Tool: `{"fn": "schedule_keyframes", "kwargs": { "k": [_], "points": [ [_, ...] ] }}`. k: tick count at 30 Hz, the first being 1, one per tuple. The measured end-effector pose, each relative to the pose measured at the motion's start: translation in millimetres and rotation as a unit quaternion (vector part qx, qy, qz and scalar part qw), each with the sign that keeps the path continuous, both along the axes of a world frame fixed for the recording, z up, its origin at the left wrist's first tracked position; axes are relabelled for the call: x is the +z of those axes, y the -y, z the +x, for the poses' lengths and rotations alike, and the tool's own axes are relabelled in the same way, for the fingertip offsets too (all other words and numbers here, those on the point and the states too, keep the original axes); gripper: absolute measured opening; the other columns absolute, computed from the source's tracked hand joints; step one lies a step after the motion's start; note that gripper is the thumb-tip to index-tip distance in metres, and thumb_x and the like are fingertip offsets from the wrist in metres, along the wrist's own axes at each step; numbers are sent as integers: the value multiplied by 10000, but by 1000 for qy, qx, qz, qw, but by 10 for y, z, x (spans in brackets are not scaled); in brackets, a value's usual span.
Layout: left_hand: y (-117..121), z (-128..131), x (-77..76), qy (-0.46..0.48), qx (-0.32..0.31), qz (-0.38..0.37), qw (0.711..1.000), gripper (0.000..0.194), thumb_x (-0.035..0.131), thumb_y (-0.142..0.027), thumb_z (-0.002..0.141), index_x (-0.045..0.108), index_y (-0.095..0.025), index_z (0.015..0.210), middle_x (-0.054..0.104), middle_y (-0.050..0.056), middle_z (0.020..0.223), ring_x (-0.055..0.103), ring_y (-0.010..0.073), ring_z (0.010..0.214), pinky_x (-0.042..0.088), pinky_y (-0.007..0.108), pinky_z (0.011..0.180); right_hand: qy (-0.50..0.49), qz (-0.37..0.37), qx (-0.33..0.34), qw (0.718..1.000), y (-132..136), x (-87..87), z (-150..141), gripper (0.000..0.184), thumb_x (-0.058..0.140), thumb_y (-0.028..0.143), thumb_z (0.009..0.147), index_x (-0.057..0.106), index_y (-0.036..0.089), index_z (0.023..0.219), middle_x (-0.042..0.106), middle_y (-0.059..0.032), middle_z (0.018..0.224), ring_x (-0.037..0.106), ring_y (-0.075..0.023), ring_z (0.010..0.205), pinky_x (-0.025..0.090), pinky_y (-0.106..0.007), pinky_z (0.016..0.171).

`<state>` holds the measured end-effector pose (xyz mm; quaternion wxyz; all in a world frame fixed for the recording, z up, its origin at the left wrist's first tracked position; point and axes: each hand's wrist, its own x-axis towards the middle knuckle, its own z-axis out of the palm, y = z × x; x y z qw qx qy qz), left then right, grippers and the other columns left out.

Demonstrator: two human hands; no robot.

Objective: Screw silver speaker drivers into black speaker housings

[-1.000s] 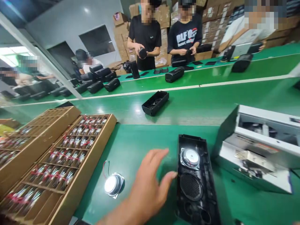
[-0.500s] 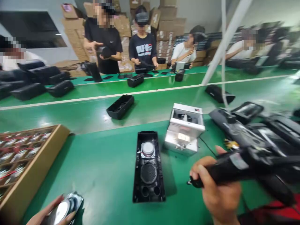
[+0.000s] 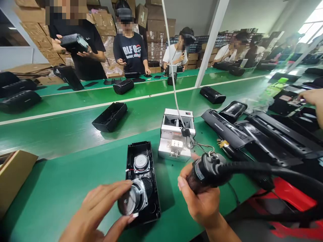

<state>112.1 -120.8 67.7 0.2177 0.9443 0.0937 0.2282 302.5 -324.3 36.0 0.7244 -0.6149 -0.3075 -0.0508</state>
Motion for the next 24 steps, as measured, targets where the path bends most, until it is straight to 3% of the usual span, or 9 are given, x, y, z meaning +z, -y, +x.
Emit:
{"fn": "schedule_keyframes", "kwargs": {
  "k": [2, 5, 12, 19, 24],
  "points": [
    [5, 233, 31, -32, -52, 45, 997, 577, 672, -134, 885, 562, -340, 1414, 751, -7, 1330, 726, 223, 1095, 545, 445, 979, 4, -7, -3, 1000, 33, -55, 6, 548, 668, 161, 989, 458, 279, 1481, 612, 33, 764, 614, -168, 591, 568, -339, 563],
    [-37, 407, 1, -80, -83, 77, 990, 575, 647, -125, 867, 585, -326, 1402, 759, -21, 1335, 740, 233, 1083, 516, 485, 977, 3, -14, -5, 1000, 90, -127, 0, 550, 658, 162, 991, 444, 290, 1481, 605, 34, 762, 621, -174, 601, 573, -353, 580],
    [-99, 455, -181, -113, -82, 147, 979, 571, 644, -147, 814, 629, -286, 1368, 780, -2, 1308, 746, 311, 1110, 475, 570, 983, -17, -3, 20, 1000, 158, -121, -55, 544, 623, 141, 1007, 447, 297, 1498, 605, 24, 807, 630, -180, 629, 566, -381, 607],
    [-30, 517, -84, -160, -51, 158, 973, 541, 632, -124, 801, 682, -290, 1313, 780, -15, 1299, 707, 331, 1138, 495, 547, 990, -32, 13, 64, 997, 140, -68, -59, 548, 597, 100, 1022, 446, 283, 1516, 598, 23, 828, 612, -162, 657, 534, -361, 604],
    [-99, 498, -55, -159, -98, 153, 970, 519, 633, -156, 829, 679, -292, 1328, 787, -1, 1279, 724, 314, 1061, 526, 496, 906, -29, 10, 57, 998, 127, -19, -59, 517, 592, 112, 1031, 458, 274, 1504, 589, 24, 833, 605, -156, 656, 552, -365, 601]
  ]
}}
